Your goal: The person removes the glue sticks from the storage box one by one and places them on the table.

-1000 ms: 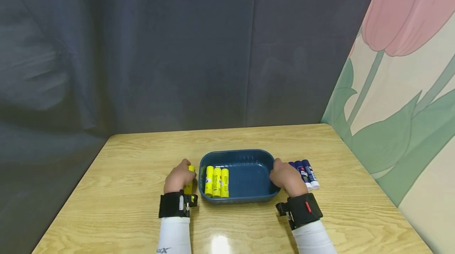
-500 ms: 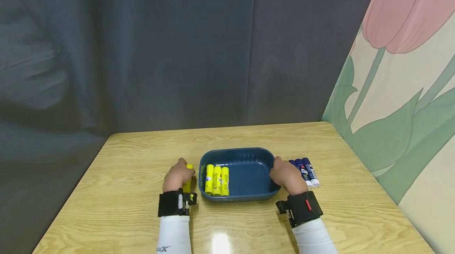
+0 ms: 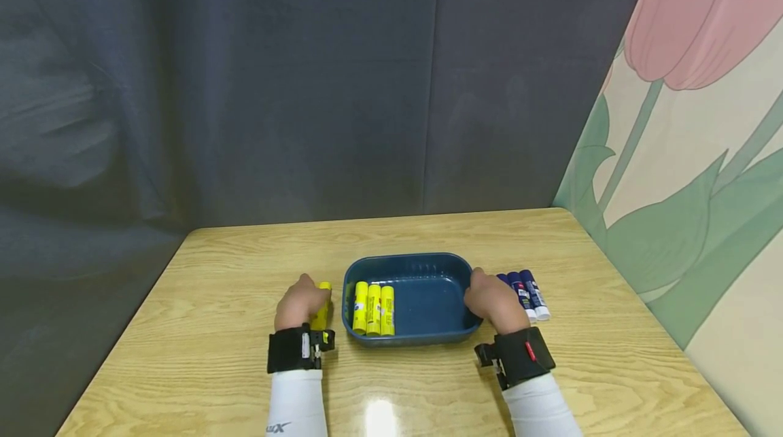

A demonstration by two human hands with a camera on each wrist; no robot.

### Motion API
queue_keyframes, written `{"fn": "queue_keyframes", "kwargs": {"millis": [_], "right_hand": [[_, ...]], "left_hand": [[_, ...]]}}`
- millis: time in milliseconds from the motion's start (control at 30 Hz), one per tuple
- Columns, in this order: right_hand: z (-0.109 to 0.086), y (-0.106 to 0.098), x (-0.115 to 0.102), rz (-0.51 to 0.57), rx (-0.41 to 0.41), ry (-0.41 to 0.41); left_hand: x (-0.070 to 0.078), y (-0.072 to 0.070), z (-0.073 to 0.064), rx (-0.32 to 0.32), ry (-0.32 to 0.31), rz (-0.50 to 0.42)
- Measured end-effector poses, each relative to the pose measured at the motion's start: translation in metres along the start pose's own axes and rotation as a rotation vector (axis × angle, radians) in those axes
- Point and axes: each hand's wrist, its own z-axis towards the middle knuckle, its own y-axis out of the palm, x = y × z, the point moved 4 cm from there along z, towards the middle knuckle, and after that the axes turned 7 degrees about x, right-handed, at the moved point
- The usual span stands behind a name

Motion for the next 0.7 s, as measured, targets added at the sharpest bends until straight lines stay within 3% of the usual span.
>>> {"fn": "queue_keyframes", "kwargs": {"millis": [367,700], "right_hand": [[0.002,0.002,0.002,-0.012,-0.013,0.012],[0.002,0.002,0.002,0.002,-0.017,0.013]], "left_hand": [[0.003,-0.007,-0.006,-0.001,-0.034,-0.035],[0.013,-0.014,-0.012,0.011,0.029,-0.025]]}}
